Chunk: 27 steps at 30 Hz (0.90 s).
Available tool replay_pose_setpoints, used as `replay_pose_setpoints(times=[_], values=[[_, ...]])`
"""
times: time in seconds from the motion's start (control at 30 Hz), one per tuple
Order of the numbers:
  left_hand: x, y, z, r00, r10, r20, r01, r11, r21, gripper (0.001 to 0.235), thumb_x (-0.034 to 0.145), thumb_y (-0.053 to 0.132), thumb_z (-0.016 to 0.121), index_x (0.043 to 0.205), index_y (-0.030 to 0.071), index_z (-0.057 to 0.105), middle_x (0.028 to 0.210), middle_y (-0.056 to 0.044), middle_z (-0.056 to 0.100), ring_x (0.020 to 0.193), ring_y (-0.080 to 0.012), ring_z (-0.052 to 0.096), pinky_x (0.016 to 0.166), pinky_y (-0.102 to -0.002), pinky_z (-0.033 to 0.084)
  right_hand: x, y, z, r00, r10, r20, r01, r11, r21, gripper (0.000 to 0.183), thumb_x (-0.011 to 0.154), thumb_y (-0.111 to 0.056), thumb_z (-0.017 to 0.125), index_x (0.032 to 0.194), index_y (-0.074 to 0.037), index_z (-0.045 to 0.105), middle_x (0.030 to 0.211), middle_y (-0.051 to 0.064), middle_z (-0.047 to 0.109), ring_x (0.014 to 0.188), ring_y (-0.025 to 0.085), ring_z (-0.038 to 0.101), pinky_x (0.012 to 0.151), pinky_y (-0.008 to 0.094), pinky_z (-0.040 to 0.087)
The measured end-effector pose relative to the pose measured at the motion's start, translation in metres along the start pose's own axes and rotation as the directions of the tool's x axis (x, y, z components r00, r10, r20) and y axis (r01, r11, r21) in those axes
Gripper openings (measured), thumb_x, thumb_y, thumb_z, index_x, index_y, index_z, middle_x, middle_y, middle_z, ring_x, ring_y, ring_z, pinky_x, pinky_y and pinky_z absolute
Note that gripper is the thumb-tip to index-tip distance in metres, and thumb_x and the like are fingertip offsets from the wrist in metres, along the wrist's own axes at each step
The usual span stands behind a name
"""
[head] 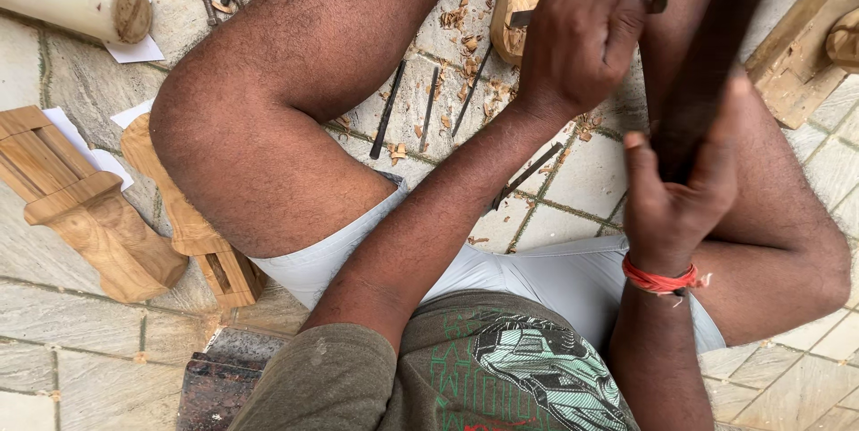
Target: The person is carving a wooden object, likely a decorative piece, using a chisel and a wooden mallet. They are seated on the floor, holding the wood between their legs and striking the chisel to shape the material.
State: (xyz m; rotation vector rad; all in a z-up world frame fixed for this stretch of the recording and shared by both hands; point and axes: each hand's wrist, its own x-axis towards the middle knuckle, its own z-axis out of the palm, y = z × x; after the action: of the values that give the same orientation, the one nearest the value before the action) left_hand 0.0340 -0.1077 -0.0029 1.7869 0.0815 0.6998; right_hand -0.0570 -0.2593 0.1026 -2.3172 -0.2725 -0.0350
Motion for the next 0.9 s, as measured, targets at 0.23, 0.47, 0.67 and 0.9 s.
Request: replay_pose_setpoints(times=[0.23,0.47,0.67,0.9], values=[[-0.002,-0.018,-0.007,0.994,-0.094,-0.060,0.090,0.993,-0.077,0.046,0.114,0.037,0.034,0.092,0.008,0.061,0.084,-0.009,0.061,0.082,-0.0235,0.061,0.080,-0.037,0.051,0.003,-0.016,0.004,0.982,-0.184,0.042,0.188,0.953,-0.239,0.083,0.105,0.004,0.087,0.166,-0.009,0.032,0.112,0.011,0.062,0.099,0.019,0.063,0.088,0.032,0.054],[0.009,-0.033,-0.035,0.898,-0.437,0.056,0.438,0.870,-0.228,0.045,0.111,0.043,0.037,0.103,0.009,0.065,0.090,-0.004,0.062,0.080,-0.0181,0.062,0.067,-0.036,0.056,0.012,-0.029,-0.002,0.998,0.026,0.060,-0.028,0.999,0.027,0.083,0.095,-0.004,0.083,0.164,-0.001,0.039,0.123,0.008,0.065,0.102,0.015,0.065,0.089,0.030,0.057],[-0.024,-0.009,-0.096,0.583,-0.796,0.163,0.783,0.604,0.148,0.057,0.110,0.055,0.027,0.107,0.010,0.061,0.085,-0.004,0.058,0.068,-0.0154,0.054,0.059,-0.030,0.044,0.005,0.005,-0.043,0.950,0.311,0.027,-0.281,0.814,0.508,0.041,0.104,0.003,0.069,0.143,0.000,0.056,0.112,0.009,0.067,0.088,0.015,0.066,0.083,0.029,0.058],[-0.116,0.016,-0.095,0.307,-0.891,0.335,0.807,0.430,0.405,0.038,0.103,0.039,0.048,0.123,0.009,0.062,0.101,-0.005,0.073,0.069,-0.0185,0.061,0.061,-0.033,0.052,0.008,0.083,-0.074,0.838,0.520,0.164,-0.327,0.239,0.914,0.026,0.111,0.000,0.064,0.134,-0.003,0.053,0.102,0.014,0.067,0.079,0.021,0.067,0.068,0.031,0.060]])
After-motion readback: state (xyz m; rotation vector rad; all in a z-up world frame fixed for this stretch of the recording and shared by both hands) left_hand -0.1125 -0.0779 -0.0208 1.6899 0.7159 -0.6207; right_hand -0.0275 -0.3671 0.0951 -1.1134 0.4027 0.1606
